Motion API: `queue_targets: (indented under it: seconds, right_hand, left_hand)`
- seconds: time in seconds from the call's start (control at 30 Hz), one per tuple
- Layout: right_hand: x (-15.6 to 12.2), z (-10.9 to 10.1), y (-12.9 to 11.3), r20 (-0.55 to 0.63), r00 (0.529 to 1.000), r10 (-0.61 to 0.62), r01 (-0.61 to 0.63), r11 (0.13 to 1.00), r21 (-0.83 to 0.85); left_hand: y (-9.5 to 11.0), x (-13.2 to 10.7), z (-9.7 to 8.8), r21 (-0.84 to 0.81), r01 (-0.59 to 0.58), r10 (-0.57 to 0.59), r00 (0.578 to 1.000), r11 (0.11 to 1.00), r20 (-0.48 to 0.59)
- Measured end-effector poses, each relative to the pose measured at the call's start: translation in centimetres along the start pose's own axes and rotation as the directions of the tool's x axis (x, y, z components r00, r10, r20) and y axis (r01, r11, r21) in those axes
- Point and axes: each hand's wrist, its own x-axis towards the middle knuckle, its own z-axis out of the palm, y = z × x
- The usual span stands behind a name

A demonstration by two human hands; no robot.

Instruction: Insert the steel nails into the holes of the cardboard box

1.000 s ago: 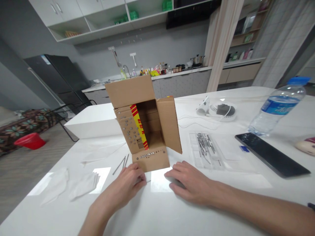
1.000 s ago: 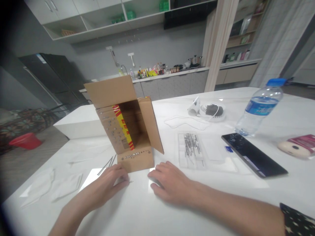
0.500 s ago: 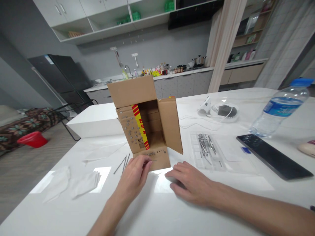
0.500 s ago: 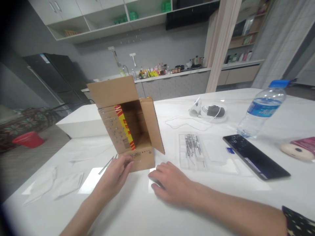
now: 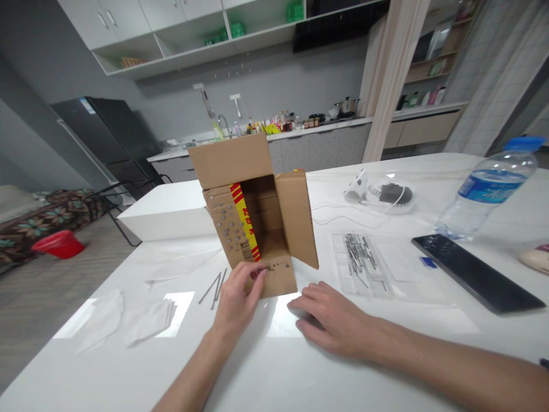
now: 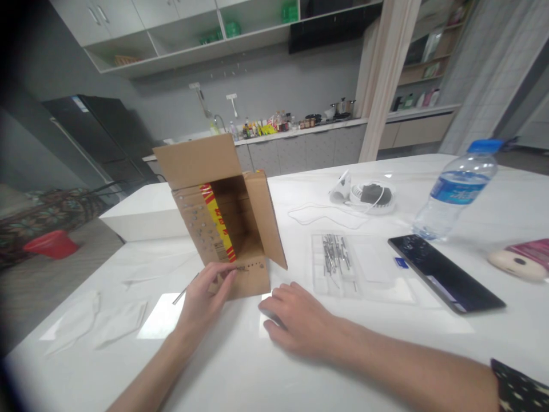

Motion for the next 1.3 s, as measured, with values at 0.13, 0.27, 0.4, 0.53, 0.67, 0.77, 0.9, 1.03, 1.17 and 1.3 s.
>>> queue_targets:
  seconds: [0.13,0.27,0.4,0.53,0.67,0.77,0.9,1.03,1.17,1.3]
  right_hand:
    - [0.04,-0.08,-0.02,0.001,1.0,0.006,-0.006,1.0,0.0]
    - [0.12,-0.22,-0.06,-0.001,1.0,0.003,-0.003,1.0,-0.001]
    - [0.17,-0.29,-0.12,-0.002,1.0,0.004,-0.004,1.0,0.004]
    - [0.12,-0.3,-0.11,0.001,1.0,0.008,-0.008,1.0,0.01]
    - [0.04,-0.27,-0.09,0.008,1.0,0.007,-0.007,1.0,0.005]
    - [0.05,-0.19,-0.06,0.002,1.0,0.006,-0.006,1.0,0.003]
    - [0.04,-0.08,-0.01,-0.003,1.0,0.001,-0.001,1.0,0.009]
    - [0.03,-0.12,-0.03,-0.009,1.0,0.0,0.0,1.0,0.018]
    - [0.1,-0.18,-0.08,-0.009,1.0,0.005,-0.005,1.0,0.008]
    - [0.11,-0.14,-0.06,-0.008,1.0,0.004,-0.004,1.0,0.009]
  left_hand:
    - [-0.22,0.18,0.16,0.011,0.006,-0.006,1.0,1.0,-0.017]
    - [-0.49,0.23,0.37,0.036,0.019,-0.019,1.0,0.999,-0.013]
    - [-0.57,0.24,0.54,0.075,0.007,-0.006,1.0,0.997,-0.006]
    - [-0.53,0.19,0.56,0.114,0.006,-0.002,1.0,0.993,-0.031]
    - [-0.53,0.2,0.34,0.123,0.006,0.0,0.999,0.992,-0.049]
    - [-0.58,0.21,0.2,0.127,0.009,-0.001,0.998,0.992,-0.059]
    - [-0.75,0.19,0.32,0.147,-0.003,0.013,0.998,0.989,-0.066]
    - [-0.8,0.32,0.54,0.187,-0.074,0.084,0.995,0.98,-0.047]
    - [-0.65,0.53,0.57,0.2,-0.139,0.152,0.987,0.97,-0.051]
    - [-0.54,0.62,0.58,0.226,-0.179,0.188,0.982,0.958,-0.02]
